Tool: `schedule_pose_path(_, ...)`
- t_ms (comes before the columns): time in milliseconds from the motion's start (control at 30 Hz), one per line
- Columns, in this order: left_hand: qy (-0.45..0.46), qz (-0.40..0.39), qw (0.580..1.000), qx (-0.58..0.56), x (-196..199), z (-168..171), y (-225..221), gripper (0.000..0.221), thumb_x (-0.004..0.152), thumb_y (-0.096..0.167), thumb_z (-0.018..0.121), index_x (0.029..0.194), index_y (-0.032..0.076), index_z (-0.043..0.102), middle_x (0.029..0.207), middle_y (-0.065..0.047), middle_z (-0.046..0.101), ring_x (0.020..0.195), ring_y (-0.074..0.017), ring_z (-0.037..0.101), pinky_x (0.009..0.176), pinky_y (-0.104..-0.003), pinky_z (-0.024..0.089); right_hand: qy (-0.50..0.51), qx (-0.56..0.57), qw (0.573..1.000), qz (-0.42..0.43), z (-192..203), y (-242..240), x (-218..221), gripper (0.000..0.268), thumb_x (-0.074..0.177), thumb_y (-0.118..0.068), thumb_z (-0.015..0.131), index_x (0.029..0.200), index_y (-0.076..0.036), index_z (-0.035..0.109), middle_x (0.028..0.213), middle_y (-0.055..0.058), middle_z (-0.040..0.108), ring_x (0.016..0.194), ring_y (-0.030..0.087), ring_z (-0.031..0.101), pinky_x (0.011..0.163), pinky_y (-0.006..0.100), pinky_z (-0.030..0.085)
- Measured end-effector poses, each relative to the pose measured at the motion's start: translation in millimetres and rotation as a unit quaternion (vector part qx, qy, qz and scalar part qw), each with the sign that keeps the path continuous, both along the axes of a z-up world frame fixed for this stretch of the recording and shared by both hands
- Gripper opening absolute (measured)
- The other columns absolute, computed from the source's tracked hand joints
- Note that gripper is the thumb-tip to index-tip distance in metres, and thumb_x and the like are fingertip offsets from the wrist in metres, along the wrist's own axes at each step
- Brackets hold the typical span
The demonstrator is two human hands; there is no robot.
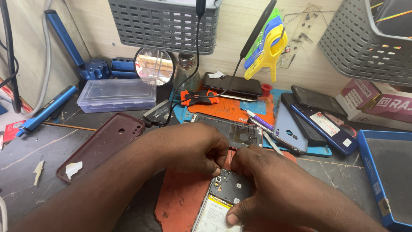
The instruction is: The person assembles a smartphone by connecting a ribbon cable to the motherboard and placing the battery into the chassis. They then use a screwdriver to secure a metal bracket over the motherboard components.
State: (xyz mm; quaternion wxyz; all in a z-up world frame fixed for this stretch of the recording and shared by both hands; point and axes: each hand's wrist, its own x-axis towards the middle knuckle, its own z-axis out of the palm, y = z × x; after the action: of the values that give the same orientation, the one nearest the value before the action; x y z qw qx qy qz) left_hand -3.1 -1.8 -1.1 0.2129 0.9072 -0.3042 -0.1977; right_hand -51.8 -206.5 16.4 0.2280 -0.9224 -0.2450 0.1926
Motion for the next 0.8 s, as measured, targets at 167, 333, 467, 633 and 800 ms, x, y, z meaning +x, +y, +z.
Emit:
schedule_pose_path(167,-0.011,-0.019,0.999,-0.024,0.3,-1.1,1.0,0.02,0.074,0.022,0.079,0.091,0.013,0.075,0.082,-0.002,0.076,0.077,-0.0171,0.073,0.07,-0.035,0.056,0.061,-0.073,0.994,-0.059,8.6,-2.2,10.0,0.038,0.074,-0.031,0.088,0.101,-0.012,0.068,0.087,0.007,0.073,0.083,0.021,0.068,0.076,0.036,0.054)
schedule_pose_path(333,-0.004,-0.027,0.999,-0.035,1.0,-0.4,2.6,0.019,0.076,0.022,0.08,0.091,0.013,0.075,0.081,0.0,0.076,0.075,-0.0157,0.072,0.068,-0.034,0.056,0.028,-0.068,0.997,-0.032,1.6,-1.0,15.4,0.032,0.075,-0.026,0.084,0.097,-0.012,0.066,0.08,0.002,0.07,0.076,0.019,0.066,0.072,0.036,0.052)
schedule_pose_path(467,0.041,-0.008,0.999,-0.026,-3.2,5.4,0.7,0.026,0.07,0.024,0.085,0.09,0.011,0.073,0.078,-0.002,0.074,0.072,-0.0168,0.07,0.066,-0.034,0.055,0.011,-0.043,0.999,-0.008,3.6,-4.5,14.4,0.034,0.076,-0.03,0.085,0.097,-0.011,0.066,0.079,0.004,0.069,0.076,0.021,0.066,0.071,0.036,0.053)
schedule_pose_path(633,0.017,-0.008,1.0,-0.016,-3.2,1.2,-1.8,0.027,0.069,0.023,0.086,0.091,0.013,0.075,0.079,0.002,0.075,0.073,-0.0128,0.07,0.067,-0.031,0.054,0.095,-0.035,0.995,-0.008,12.9,-13.3,18.8,0.043,0.073,-0.03,0.086,0.109,-0.016,0.066,0.087,0.0,0.07,0.083,0.015,0.067,0.075,0.032,0.055)
schedule_pose_path(800,0.077,-0.013,0.996,-0.046,-1.2,1.0,1.1,0.034,0.066,0.025,0.088,0.093,0.01,0.072,0.08,-0.002,0.074,0.074,-0.0157,0.069,0.068,-0.032,0.056,0.066,-0.065,0.996,-0.014,10.7,-4.4,18.8,0.048,0.068,-0.03,0.09,0.107,-0.014,0.066,0.085,0.0,0.07,0.082,0.014,0.067,0.076,0.032,0.056)
